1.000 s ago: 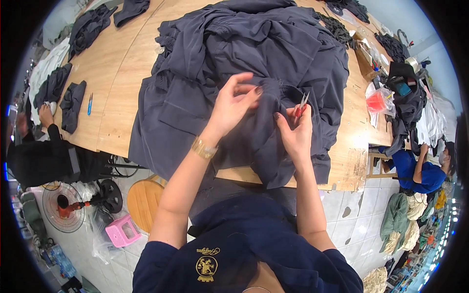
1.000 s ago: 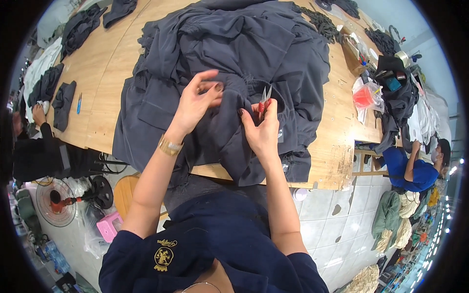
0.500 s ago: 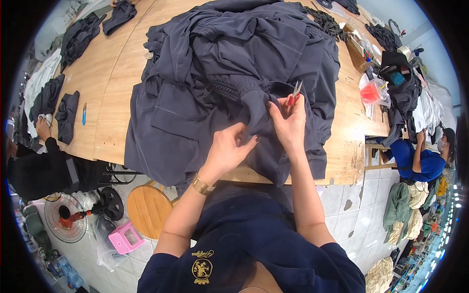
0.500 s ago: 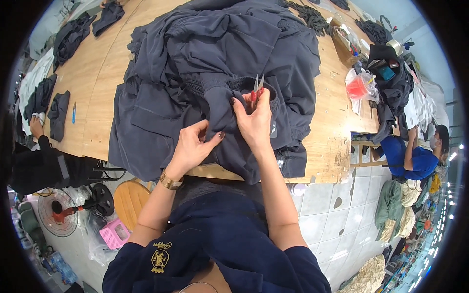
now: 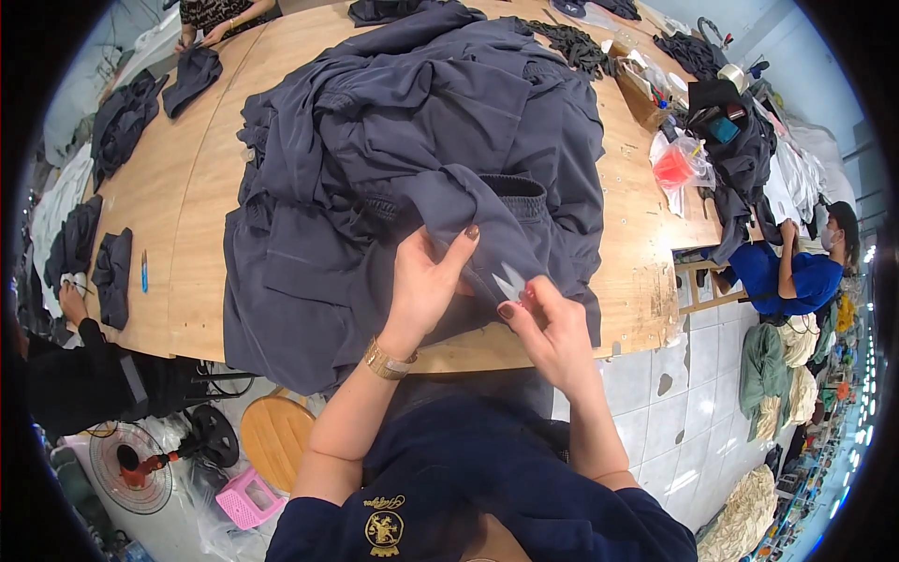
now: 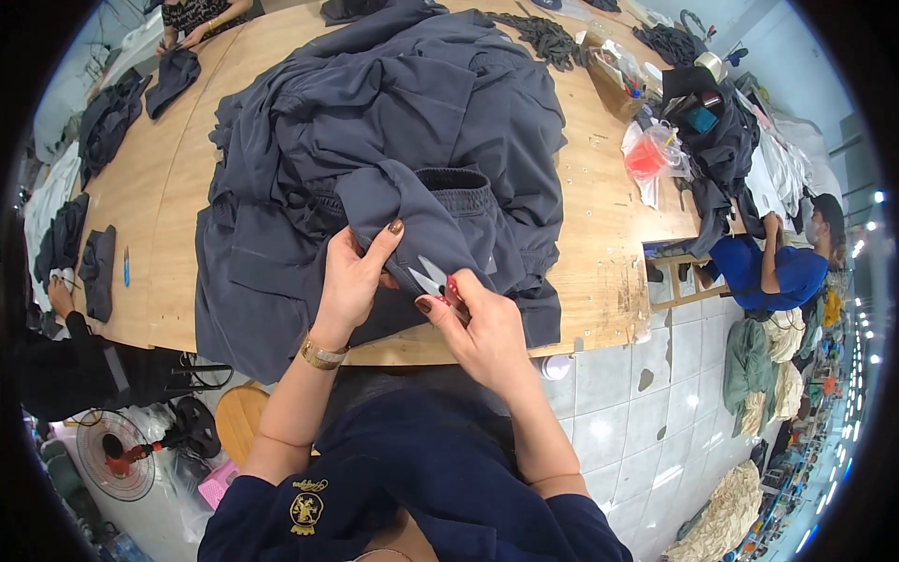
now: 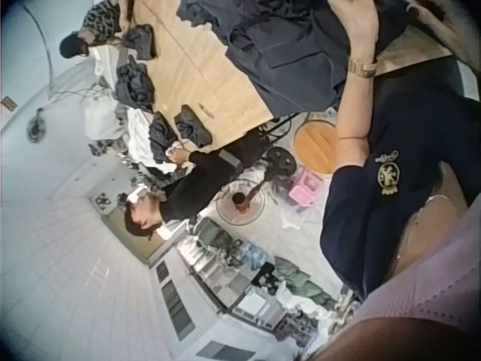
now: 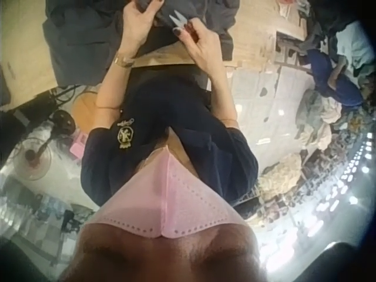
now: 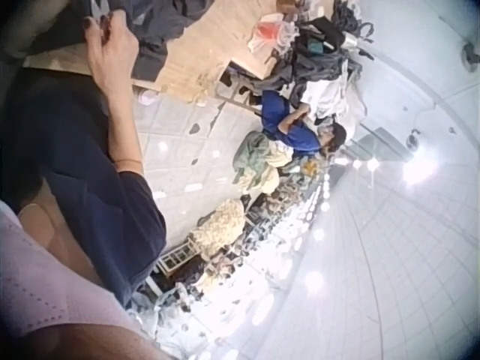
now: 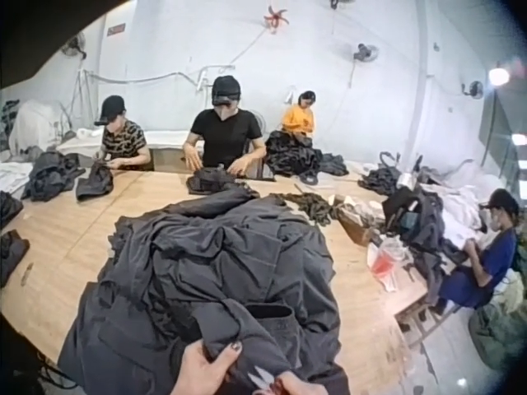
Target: Trim loose threads and inspect fabric on a pile of gray garments.
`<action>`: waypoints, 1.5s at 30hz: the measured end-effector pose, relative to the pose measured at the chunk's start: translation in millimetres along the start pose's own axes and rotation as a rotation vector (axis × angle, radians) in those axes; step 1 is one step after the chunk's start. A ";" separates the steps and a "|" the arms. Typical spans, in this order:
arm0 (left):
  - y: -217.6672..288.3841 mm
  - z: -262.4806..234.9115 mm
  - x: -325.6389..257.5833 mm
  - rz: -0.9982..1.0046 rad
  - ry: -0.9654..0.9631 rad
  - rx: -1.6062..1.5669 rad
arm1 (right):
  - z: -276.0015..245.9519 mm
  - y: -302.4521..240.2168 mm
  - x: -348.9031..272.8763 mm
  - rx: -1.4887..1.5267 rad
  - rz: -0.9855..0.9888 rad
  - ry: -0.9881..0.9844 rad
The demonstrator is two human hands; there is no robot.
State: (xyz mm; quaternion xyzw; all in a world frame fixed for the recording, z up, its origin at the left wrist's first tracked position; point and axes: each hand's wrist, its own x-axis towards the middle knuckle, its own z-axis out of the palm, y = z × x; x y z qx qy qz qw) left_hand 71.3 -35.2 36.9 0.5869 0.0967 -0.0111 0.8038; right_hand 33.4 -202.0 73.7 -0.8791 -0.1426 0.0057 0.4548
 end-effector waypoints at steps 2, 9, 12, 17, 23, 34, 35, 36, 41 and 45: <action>-0.2 3.4 1.0 0.025 -0.004 -0.008 | 3.9 8.0 -3.1 -0.086 -0.038 0.037; 0.4 7.3 0.7 0.064 -0.008 -0.005 | 9.1 17.1 -1.5 -0.305 -0.136 0.134; 1.1 7.6 0.2 0.064 0.002 0.011 | 10.3 17.5 1.0 -0.319 -0.131 0.129; 1.2 7.9 0.5 0.072 -0.015 -0.005 | 11.7 17.2 3.9 -0.337 -0.149 0.133; -2.9 9.3 2.2 0.065 -0.007 0.006 | 14.7 18.9 7.0 -0.356 -0.168 0.155; 15.5 3.3 3.4 -0.059 -0.195 -0.205 | 13.1 28.0 21.6 0.065 0.049 0.285; 16.8 2.9 3.7 -0.053 -0.213 -0.171 | 14.2 30.8 23.2 0.066 0.047 0.287; 16.3 3.0 4.0 -0.051 -0.215 -0.170 | 16.7 36.4 25.0 0.081 0.044 0.284; 4.0 0.5 8.0 0.352 -0.164 0.339 | 21.1 41.0 26.9 0.195 0.073 0.258; 11.7 2.6 6.4 0.499 -0.065 0.566 | 20.6 40.3 28.1 0.208 0.070 0.283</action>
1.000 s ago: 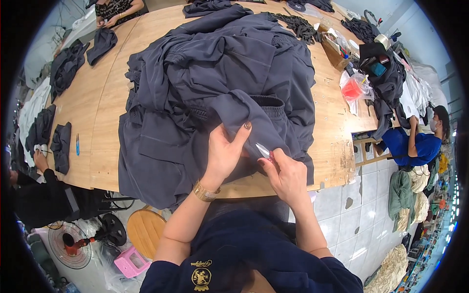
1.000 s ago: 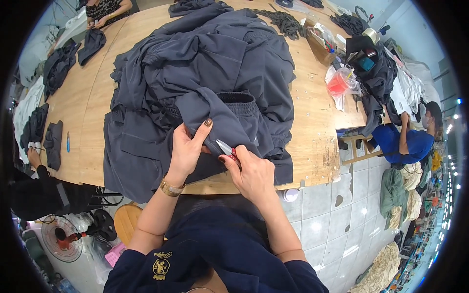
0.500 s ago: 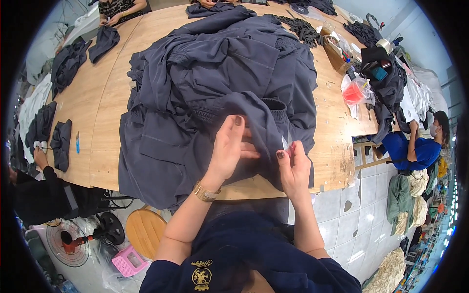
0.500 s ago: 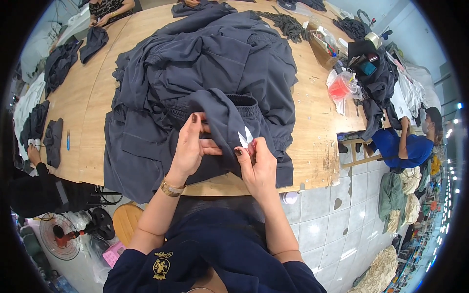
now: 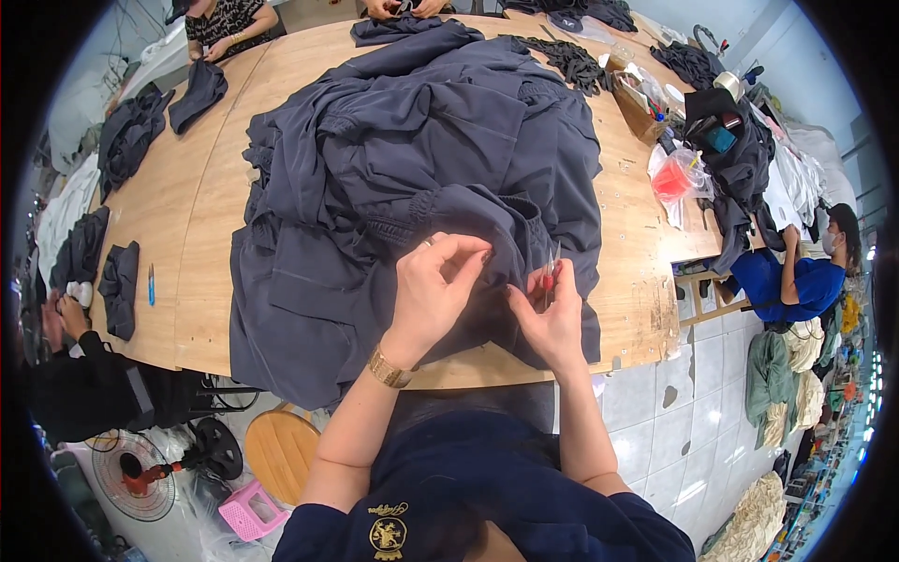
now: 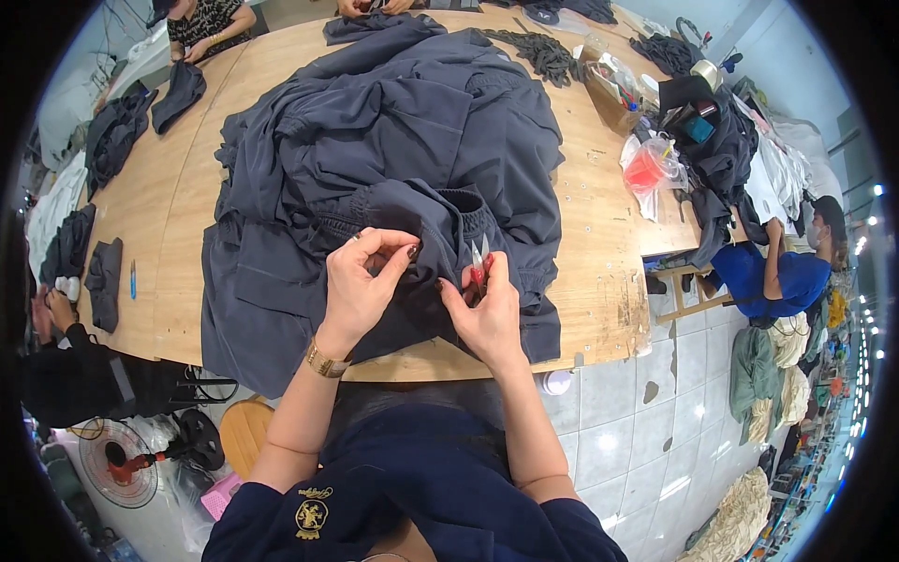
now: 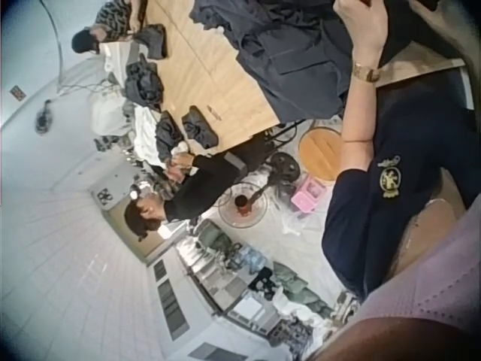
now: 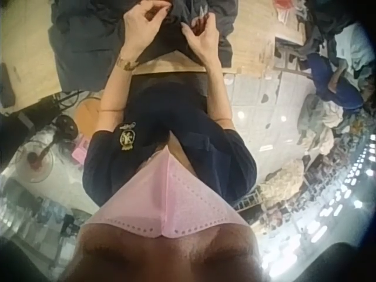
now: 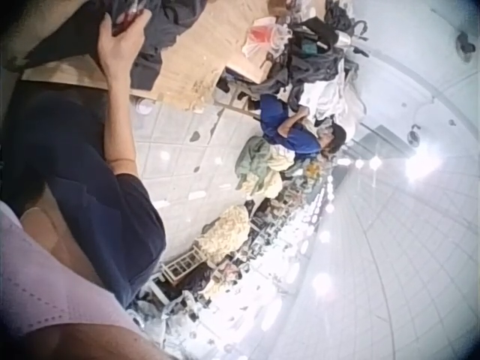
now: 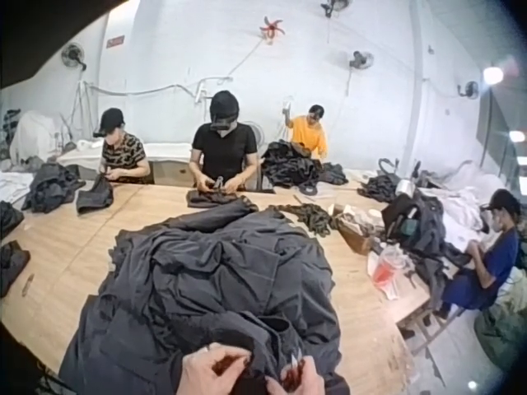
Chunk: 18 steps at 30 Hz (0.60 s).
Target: Trim loose threads and inspect fabric on a pile of gray garments.
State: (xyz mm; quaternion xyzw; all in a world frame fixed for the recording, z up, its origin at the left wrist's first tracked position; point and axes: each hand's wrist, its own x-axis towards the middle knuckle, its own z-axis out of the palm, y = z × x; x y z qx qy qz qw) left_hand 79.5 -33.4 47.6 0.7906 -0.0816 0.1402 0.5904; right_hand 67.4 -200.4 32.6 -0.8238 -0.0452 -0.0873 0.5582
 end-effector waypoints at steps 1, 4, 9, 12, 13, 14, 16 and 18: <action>4.3 -1.1 1.4 0.017 0.030 0.033 | -0.1 1.0 0.3 0.008 -0.005 0.014; -1.5 -6.8 3.4 0.045 0.158 0.101 | -1.5 5.4 1.5 0.015 -0.041 0.026; -9.5 -9.0 0.4 -0.005 0.260 -0.109 | -5.2 17.0 4.3 0.172 -0.010 -0.007; 0.1 4.5 -3.6 0.097 0.134 0.028 | -4.5 29.8 3.7 0.371 0.056 -0.056; 0.9 10.7 -5.9 0.126 0.120 0.122 | -3.8 30.1 3.1 0.491 0.100 -0.097; -0.1 17.4 -7.3 0.155 0.105 0.215 | -3.9 28.4 1.7 0.489 0.100 -0.099; -4.6 32.1 -8.7 0.215 0.143 0.390 | -4.6 22.9 -2.2 0.585 0.168 -0.210; -4.8 38.0 -10.7 0.204 0.159 0.393 | -4.2 25.2 -5.5 0.594 0.176 -0.229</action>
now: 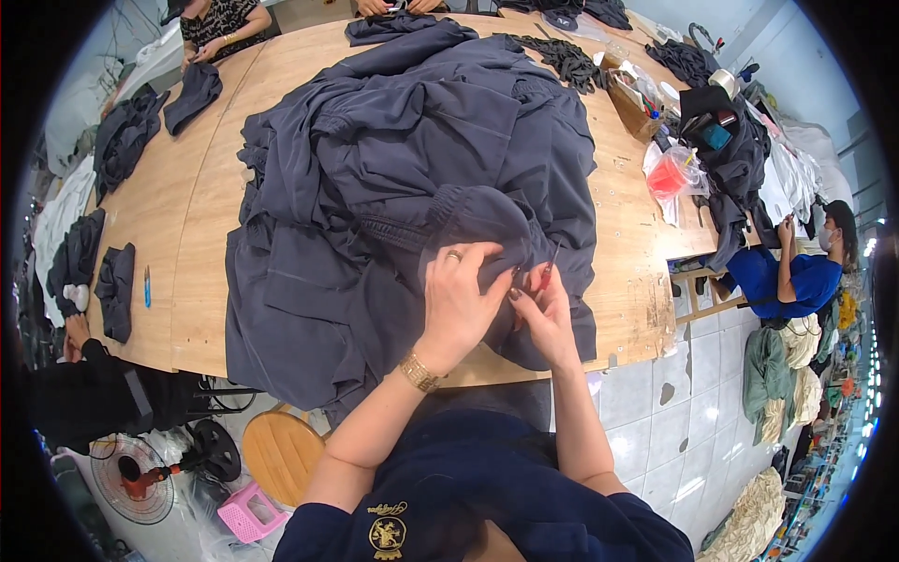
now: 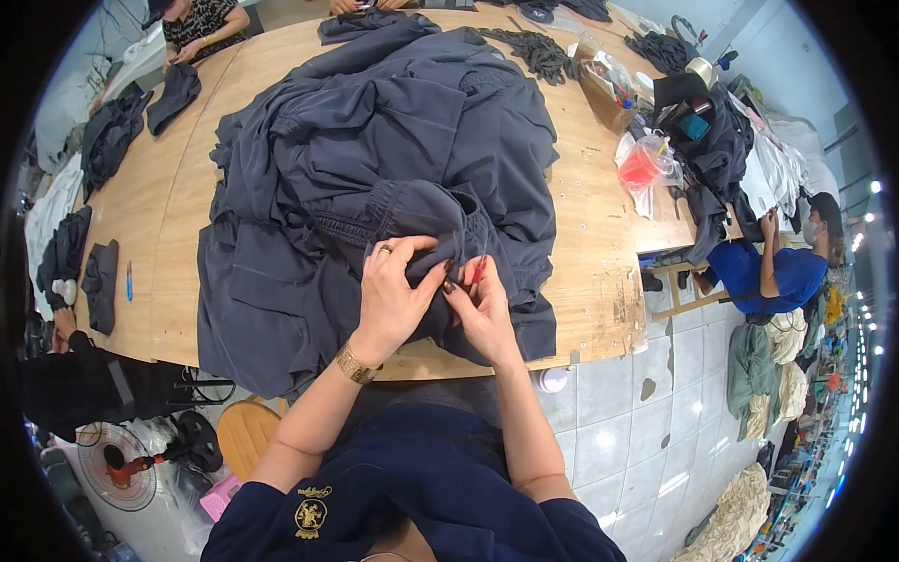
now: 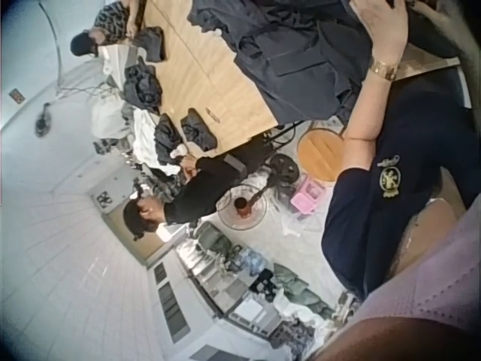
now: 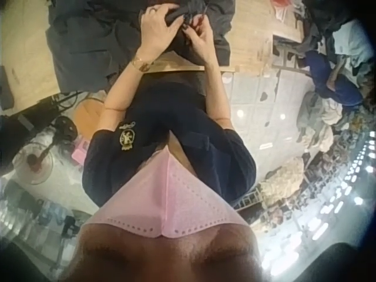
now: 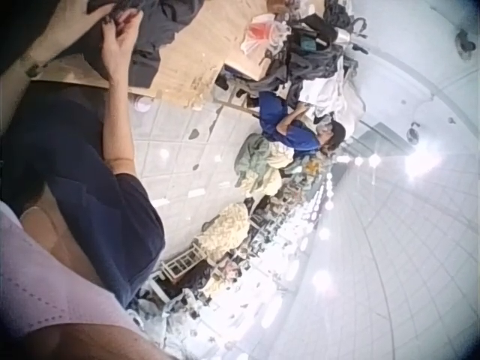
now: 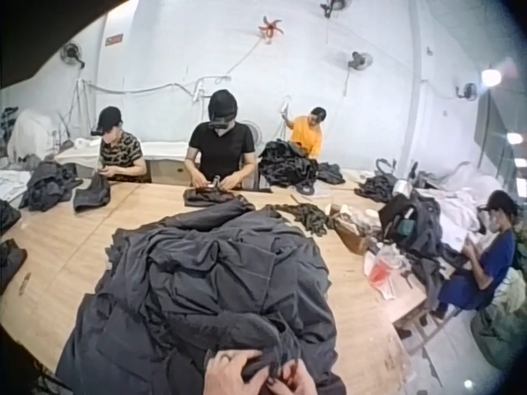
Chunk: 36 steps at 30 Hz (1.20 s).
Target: Trim loose threads and inspect fabric on a pile of gray garments.
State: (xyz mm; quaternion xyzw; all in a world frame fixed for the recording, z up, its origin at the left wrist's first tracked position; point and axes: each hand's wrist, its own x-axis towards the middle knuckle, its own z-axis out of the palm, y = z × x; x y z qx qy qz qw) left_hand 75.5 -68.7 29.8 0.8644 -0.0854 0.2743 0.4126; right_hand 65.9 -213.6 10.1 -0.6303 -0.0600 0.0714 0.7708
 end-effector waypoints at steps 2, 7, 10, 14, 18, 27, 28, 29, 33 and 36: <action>-3.1 3.2 -4.3 -0.117 -0.131 -0.121 | 0.8 -0.3 -1.9 -0.012 0.022 0.004; 2.9 -2.8 -6.2 -0.162 -0.077 -0.245 | 4.5 -9.0 4.6 -0.146 -0.107 0.190; 1.9 -2.7 -10.3 -0.068 -0.059 -0.253 | 13.7 -13.9 16.7 -0.203 -0.130 0.286; 6.6 -6.7 -10.4 0.026 -0.026 -0.086 | 13.8 -19.0 22.7 0.143 -0.021 0.246; -1.9 -12.2 -13.8 -0.011 -0.096 -0.122 | 14.1 -20.5 20.3 0.319 0.059 0.249; -13.9 -5.0 -15.6 -0.013 -0.030 -0.113 | 15.0 -23.9 16.7 0.356 0.159 0.201; -16.2 -3.9 -15.6 -0.013 -0.004 -0.112 | 10.3 -23.8 13.9 0.179 0.116 0.199; -17.2 -3.2 -15.3 -0.013 0.023 -0.111 | 6.3 -24.1 10.7 0.001 0.073 0.197; -15.9 -1.7 -13.5 0.008 0.063 -0.069 | 6.7 -31.6 -5.4 -0.535 -0.126 0.152; -15.5 -1.2 -13.6 0.013 0.087 -0.033 | 15.8 -36.4 -13.5 -0.944 -0.262 0.163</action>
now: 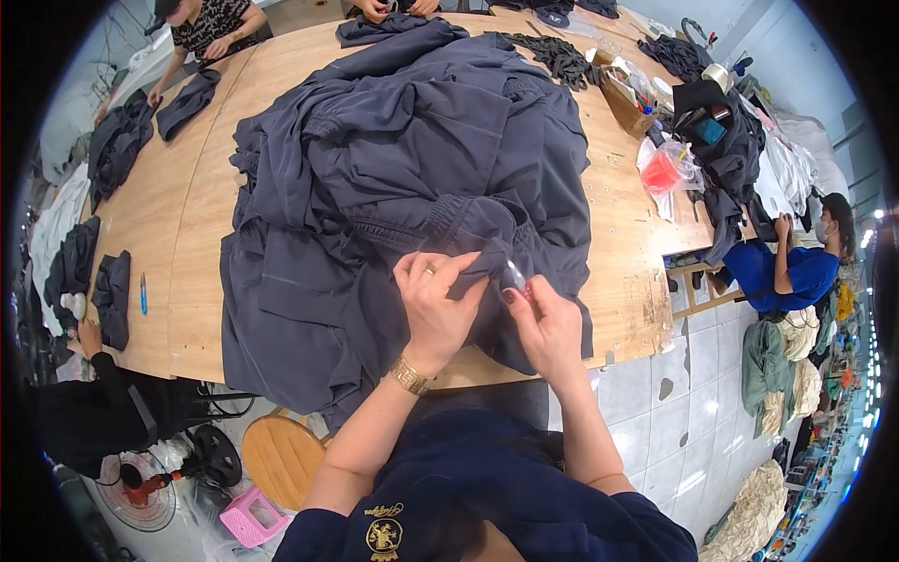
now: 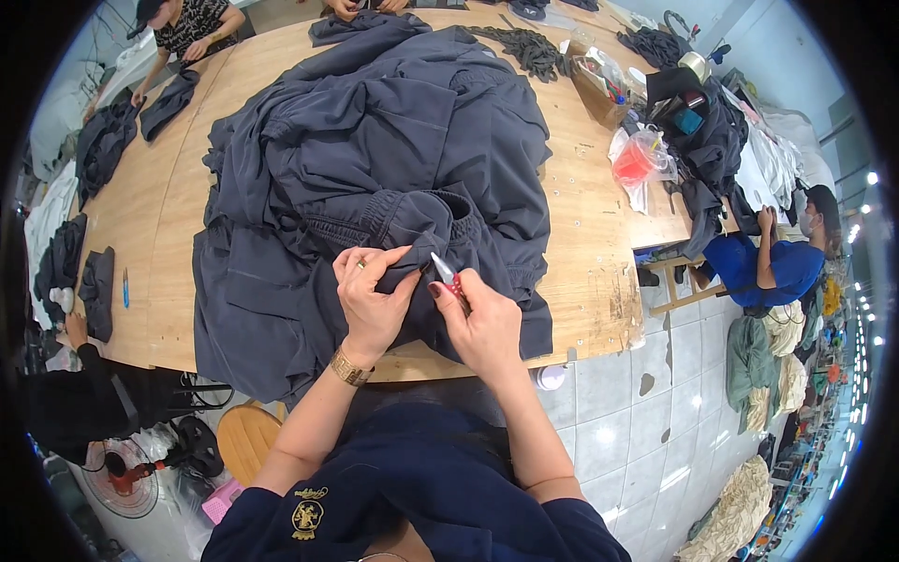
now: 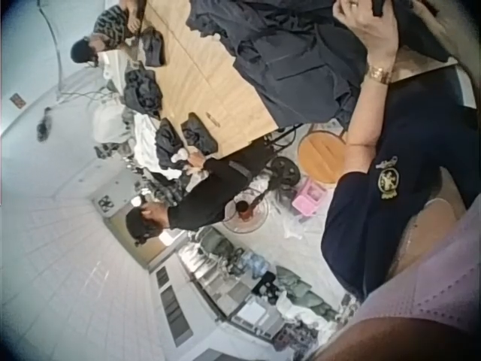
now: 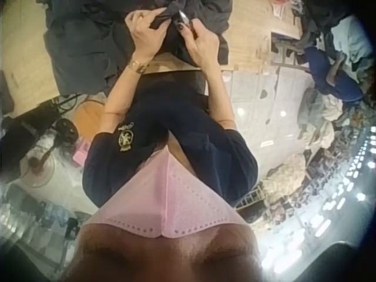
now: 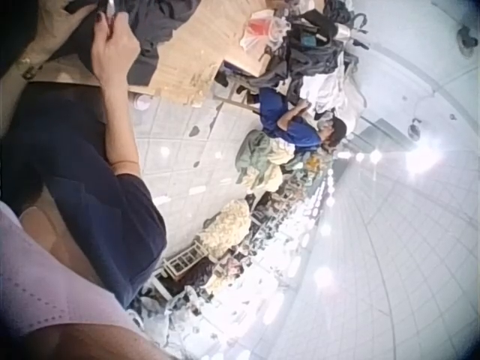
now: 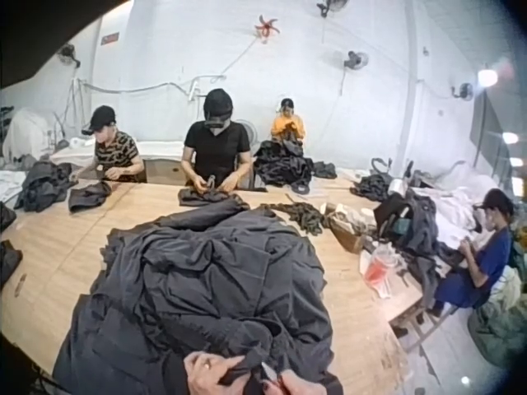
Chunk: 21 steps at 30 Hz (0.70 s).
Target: Trim loose threads and inspect fabric on a pile of gray garments.
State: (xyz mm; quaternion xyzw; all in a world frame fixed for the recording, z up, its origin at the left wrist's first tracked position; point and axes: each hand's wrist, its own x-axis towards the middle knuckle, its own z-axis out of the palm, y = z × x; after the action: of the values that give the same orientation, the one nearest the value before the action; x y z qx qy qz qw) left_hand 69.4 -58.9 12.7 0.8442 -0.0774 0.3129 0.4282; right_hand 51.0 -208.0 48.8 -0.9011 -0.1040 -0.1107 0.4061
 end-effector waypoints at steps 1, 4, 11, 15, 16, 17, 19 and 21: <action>-0.5 0.9 -0.1 0.000 0.018 0.021 | 1.0 -1.2 -1.1 -0.074 -0.020 0.003; 3.2 1.5 2.8 0.002 0.054 0.047 | 1.0 -7.0 -2.5 -0.175 -0.060 0.008; 4.9 2.5 3.4 -0.003 0.057 0.052 | 6.7 -8.5 0.6 -0.216 -0.060 0.016; 4.0 3.1 2.5 0.002 0.050 0.055 | 8.7 -9.1 1.0 -0.216 -0.054 0.028; 4.2 3.2 2.4 0.001 0.053 0.055 | 8.5 -9.8 0.8 -0.213 -0.051 0.032; 4.4 3.1 2.2 -0.001 0.055 0.056 | 8.4 -10.4 0.5 -0.210 -0.048 0.035; 4.5 2.9 1.6 -0.002 0.056 0.057 | 8.5 -11.1 -0.3 -0.205 -0.039 0.034; 4.3 3.0 0.5 -0.004 0.057 0.057 | 9.0 -10.2 -1.3 -0.201 -0.028 0.032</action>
State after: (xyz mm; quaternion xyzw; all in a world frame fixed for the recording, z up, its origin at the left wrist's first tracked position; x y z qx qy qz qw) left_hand 69.5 -63.9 14.6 0.8470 -0.0548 0.3380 0.4066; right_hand 48.0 -194.7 49.9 -0.9338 -0.0985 -0.1409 0.3139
